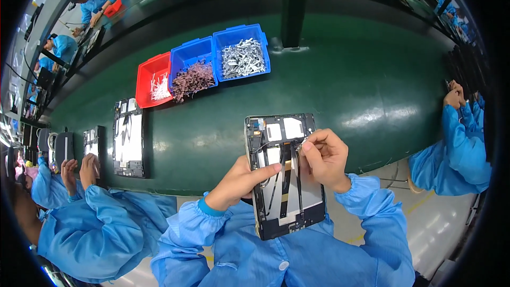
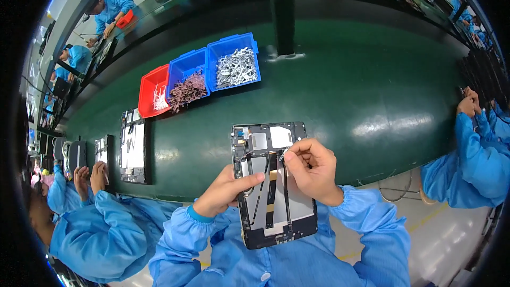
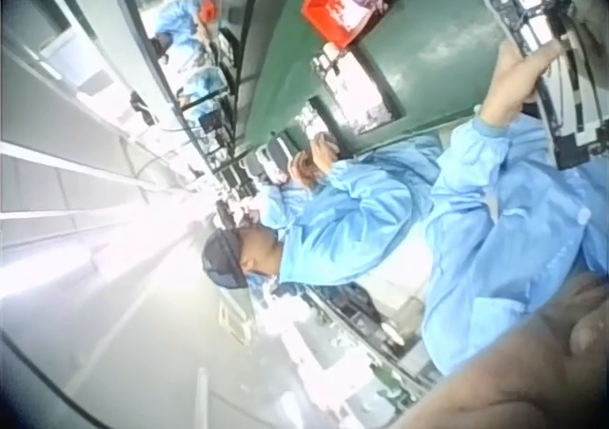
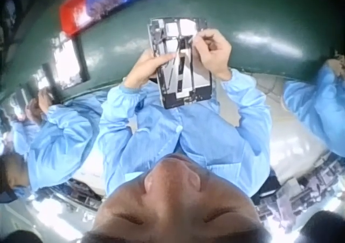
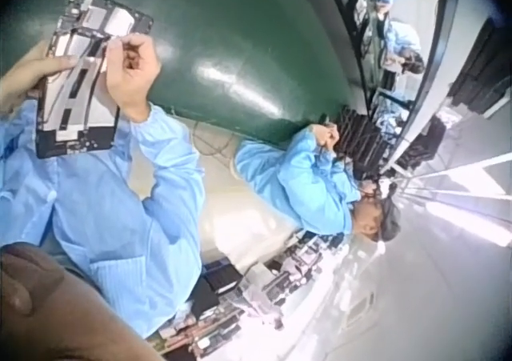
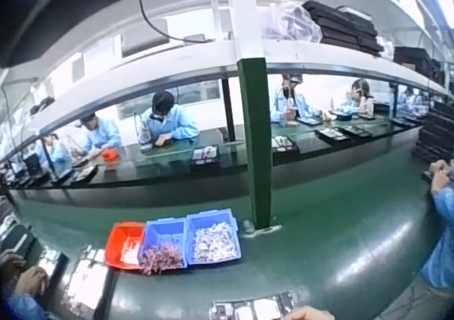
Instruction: The person assembles a tablet device by installing a ribbon cable and a circuit board into a tablet chassis, then securing the components with screws using a manual screwdriver and a precision pick.
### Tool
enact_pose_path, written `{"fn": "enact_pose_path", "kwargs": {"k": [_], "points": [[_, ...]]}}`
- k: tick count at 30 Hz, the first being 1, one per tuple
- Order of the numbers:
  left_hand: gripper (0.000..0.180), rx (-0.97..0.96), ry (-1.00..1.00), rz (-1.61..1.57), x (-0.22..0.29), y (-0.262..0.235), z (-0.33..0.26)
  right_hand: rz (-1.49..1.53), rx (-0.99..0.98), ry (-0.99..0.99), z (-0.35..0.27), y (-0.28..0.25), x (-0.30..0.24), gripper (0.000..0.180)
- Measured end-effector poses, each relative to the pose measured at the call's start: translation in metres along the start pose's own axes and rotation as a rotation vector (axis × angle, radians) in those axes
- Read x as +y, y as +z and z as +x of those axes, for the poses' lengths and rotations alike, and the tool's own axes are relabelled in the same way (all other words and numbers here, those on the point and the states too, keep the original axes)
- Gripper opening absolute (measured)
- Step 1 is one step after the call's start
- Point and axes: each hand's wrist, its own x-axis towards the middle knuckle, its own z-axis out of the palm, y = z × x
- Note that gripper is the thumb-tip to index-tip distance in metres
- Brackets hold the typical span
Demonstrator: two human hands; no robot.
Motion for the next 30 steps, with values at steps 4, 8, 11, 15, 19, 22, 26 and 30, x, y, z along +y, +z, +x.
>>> {"fn": "enact_pose_path", "kwargs": {"k": [4, 8, 11, 15, 19, 22, 26, 30], "points": [[0.024, 0.121, 0.444, -0.028, -0.004, 0.005, -0.008, 0.005, -0.085, 0.049, 0.022, 0.006, -0.037, 0.008], [0.018, 0.307, 0.822, 0.102, 0.010, 0.001, -0.029, 0.103, -0.162, -0.070, 0.052, 0.017, -0.089, 0.007], [0.020, 0.606, 1.214, 0.301, 0.011, 0.009, -0.024, 0.195, -0.321, -0.055, 0.063, 0.033, -0.123, 0.007], [0.028, 0.842, 1.510, 0.955, 0.006, -0.012, 0.000, 0.284, -0.518, 0.037, 0.069, 0.061, -0.136, 0.007], [0.019, 0.845, 1.510, 0.842, -0.004, -0.024, 0.022, 0.271, -0.554, -0.020, 0.066, 0.076, -0.120, 0.005], [0.017, 0.951, 1.541, 0.816, -0.006, -0.019, 0.021, 0.328, -0.514, 0.088, 0.061, 0.082, -0.114, 0.004], [0.013, 0.967, 1.531, 0.772, -0.012, -0.020, 0.025, 0.303, -0.519, 0.056, 0.060, 0.083, -0.109, 0.005], [0.013, 0.951, 1.532, 0.761, -0.014, -0.022, 0.030, 0.313, -0.516, 0.066, 0.061, 0.082, -0.109, 0.007]]}}
